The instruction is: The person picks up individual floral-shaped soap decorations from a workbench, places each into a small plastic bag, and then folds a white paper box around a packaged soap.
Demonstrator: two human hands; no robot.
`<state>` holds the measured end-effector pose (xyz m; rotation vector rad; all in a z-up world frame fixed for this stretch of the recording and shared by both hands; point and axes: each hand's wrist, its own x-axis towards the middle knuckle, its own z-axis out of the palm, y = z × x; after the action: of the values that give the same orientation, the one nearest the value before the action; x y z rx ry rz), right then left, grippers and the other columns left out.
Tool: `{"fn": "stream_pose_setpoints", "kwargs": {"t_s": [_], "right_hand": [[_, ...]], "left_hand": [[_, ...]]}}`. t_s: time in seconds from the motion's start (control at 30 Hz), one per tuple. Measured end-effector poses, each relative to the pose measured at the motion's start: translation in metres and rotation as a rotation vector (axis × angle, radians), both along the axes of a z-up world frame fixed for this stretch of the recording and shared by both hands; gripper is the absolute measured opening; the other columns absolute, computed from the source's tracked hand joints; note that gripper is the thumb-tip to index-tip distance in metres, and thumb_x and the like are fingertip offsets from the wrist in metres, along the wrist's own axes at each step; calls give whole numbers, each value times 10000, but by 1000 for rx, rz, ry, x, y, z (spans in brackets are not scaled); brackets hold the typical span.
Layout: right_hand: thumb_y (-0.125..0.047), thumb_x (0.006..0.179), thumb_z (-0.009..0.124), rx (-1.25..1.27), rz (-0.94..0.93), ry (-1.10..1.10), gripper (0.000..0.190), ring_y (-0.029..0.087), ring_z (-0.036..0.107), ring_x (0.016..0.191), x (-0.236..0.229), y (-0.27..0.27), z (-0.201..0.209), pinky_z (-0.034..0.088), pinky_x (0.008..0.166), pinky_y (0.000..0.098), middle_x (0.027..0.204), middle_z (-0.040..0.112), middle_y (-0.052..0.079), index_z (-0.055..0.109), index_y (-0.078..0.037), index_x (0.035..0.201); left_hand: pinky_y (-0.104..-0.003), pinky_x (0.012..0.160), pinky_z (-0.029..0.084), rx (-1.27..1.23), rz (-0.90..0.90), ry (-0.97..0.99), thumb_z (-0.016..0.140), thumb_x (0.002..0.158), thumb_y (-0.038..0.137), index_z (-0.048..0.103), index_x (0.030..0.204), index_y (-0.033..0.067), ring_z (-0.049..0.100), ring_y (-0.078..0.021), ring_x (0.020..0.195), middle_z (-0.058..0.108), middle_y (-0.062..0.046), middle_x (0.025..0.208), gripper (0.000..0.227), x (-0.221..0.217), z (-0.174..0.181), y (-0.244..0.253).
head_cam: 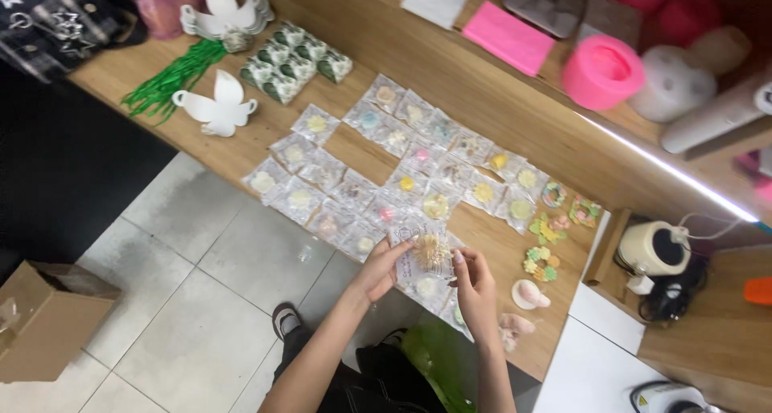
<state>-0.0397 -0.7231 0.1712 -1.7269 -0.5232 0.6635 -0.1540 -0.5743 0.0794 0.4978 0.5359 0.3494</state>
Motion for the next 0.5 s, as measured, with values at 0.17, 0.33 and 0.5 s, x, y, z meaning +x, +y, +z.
{"fn": "stream_pose_setpoints", "kwargs": {"t_s": [0.17,0.33,0.5], "right_hand": [[-272,1045,585,-37,154,-158,307,77,507,691,-69,73,-22,493,625,271,746,542,10,622,0,906],[-271,1098,561,-124,290,-222,334,99,386,696,-165,163,-26,389,595,285,725,421,46,584,2,906],[-277,1031,551,-206,377,-157,247,103,498,619,-253,250,12,449,584,285,665,544,36,619,-40,1009]], "left_hand": [[-386,892,620,-71,118,12,574,1012,153,544,1325,74,712,-184,1064,695,-78,1219,325,-84,-14,45],[-363,931,598,-109,248,-54,609,988,117,550,1385,63,696,-179,1121,685,-68,1266,406,-190,-2,109],[-347,979,581,-92,345,51,658,959,112,558,1375,9,683,-201,1165,686,-106,1289,440,-276,10,166]]}}
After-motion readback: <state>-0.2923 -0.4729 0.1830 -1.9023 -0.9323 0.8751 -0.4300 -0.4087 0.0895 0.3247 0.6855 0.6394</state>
